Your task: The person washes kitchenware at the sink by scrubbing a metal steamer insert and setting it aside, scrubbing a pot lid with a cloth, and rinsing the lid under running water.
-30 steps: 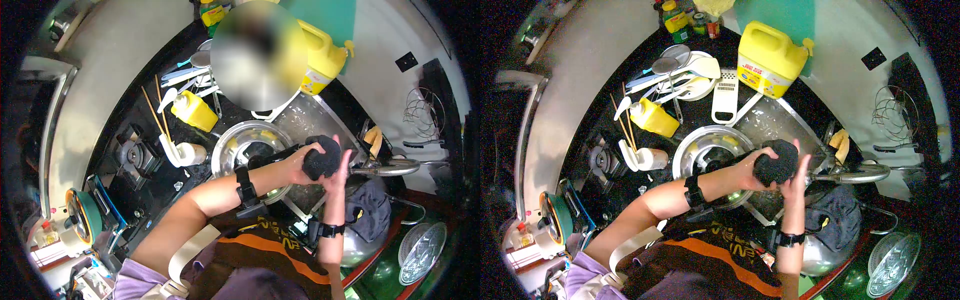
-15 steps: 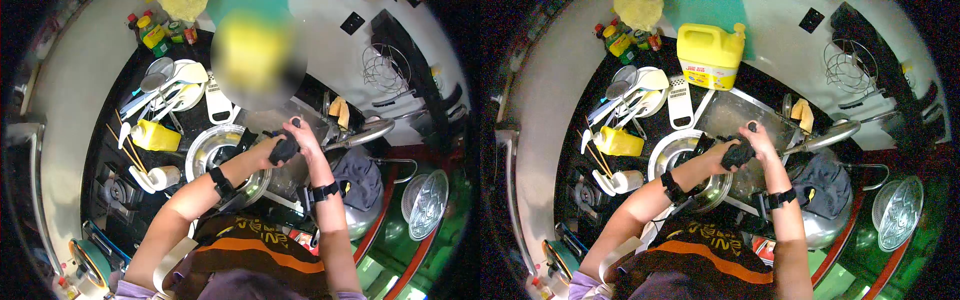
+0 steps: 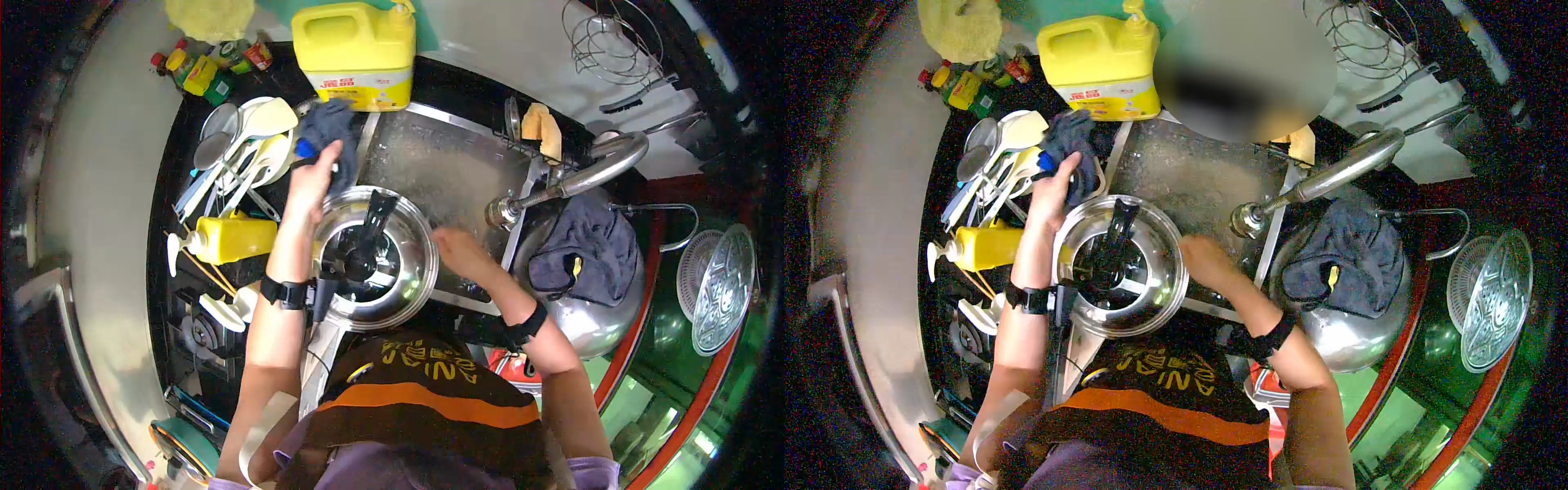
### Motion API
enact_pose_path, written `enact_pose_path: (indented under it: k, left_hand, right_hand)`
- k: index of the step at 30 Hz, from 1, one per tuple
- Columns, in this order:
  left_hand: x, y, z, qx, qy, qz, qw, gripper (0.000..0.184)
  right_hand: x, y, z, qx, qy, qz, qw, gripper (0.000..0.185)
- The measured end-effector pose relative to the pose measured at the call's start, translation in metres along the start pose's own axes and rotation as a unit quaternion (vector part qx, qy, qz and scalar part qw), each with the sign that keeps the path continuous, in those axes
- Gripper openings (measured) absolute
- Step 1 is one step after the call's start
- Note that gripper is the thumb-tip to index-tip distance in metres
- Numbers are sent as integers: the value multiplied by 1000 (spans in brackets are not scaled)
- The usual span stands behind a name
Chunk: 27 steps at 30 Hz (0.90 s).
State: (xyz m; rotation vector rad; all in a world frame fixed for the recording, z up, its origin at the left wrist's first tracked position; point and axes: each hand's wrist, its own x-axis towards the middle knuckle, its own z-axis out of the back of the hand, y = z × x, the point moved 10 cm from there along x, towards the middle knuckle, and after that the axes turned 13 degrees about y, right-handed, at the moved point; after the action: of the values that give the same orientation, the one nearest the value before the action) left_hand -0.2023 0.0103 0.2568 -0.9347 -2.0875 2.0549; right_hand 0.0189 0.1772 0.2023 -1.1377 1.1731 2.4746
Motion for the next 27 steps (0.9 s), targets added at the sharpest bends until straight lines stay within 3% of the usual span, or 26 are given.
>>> enact_pose_path:
  k: [1, 3, 4, 7, 10, 13, 17, 19, 21, 22, 23, 24, 26, 27]
  left_hand:
    - [6, 13, 17, -18, -19, 1, 1000, 50]
    - [25, 42, 57, 10, -74, -45, 996, 53]
    - [30, 59, 68, 10, -81, -29, 996, 55]
    - [6, 61, 56, -40, -84, 0, 996, 65]
    - [-14, 57, 65, 98, -116, -13, 988, 71]
    - [-75, 38, 64, 176, -149, -95, 968, 60]
    - [-167, 53, 62, 259, -133, -81, 953, 22]
    - [-202, 87, 84, 291, -146, 31, 945, 11]
    - [-229, 144, 105, 281, -113, 48, 952, 18]
    - [-237, 150, 101, 386, -73, 196, 898, 31]
    - [-246, 164, 103, 401, -65, 256, 877, 43]
    - [-250, 204, 114, 291, -63, 263, 918, 45]
    - [-259, 245, 114, 36, -97, 302, 948, 50]
    - [-260, 246, 100, -108, -128, 331, 929, 51]
  right_hand:
    - [10, -15, -7, 3, 0, 0, 1000, 35]
    - [44, -82, -26, -149, -17, -138, 979, 34]
    - [57, -94, -30, -147, -17, -136, 980, 34]
    - [119, -110, -19, -275, -181, -47, 943, 42]
    - [144, -115, -38, -182, -151, -21, 971, 47]
    - [131, -121, -70, -71, -89, -20, 993, 53]
    - [108, -125, -81, 48, -37, -13, 998, 61]
    - [103, -122, -60, 175, -34, -9, 984, 65]
    - [98, -117, -30, 293, -49, -20, 955, 69]
    - [97, -111, -7, 49, -118, -7, 992, 65]
    - [87, -125, 2, 112, -213, 32, 970, 62]
    - [69, -137, 4, 177, -303, 69, 934, 60]
    - [24, -96, 9, 514, -187, 94, 832, 62]
    - [16, -95, 6, 507, -180, 103, 837, 62]
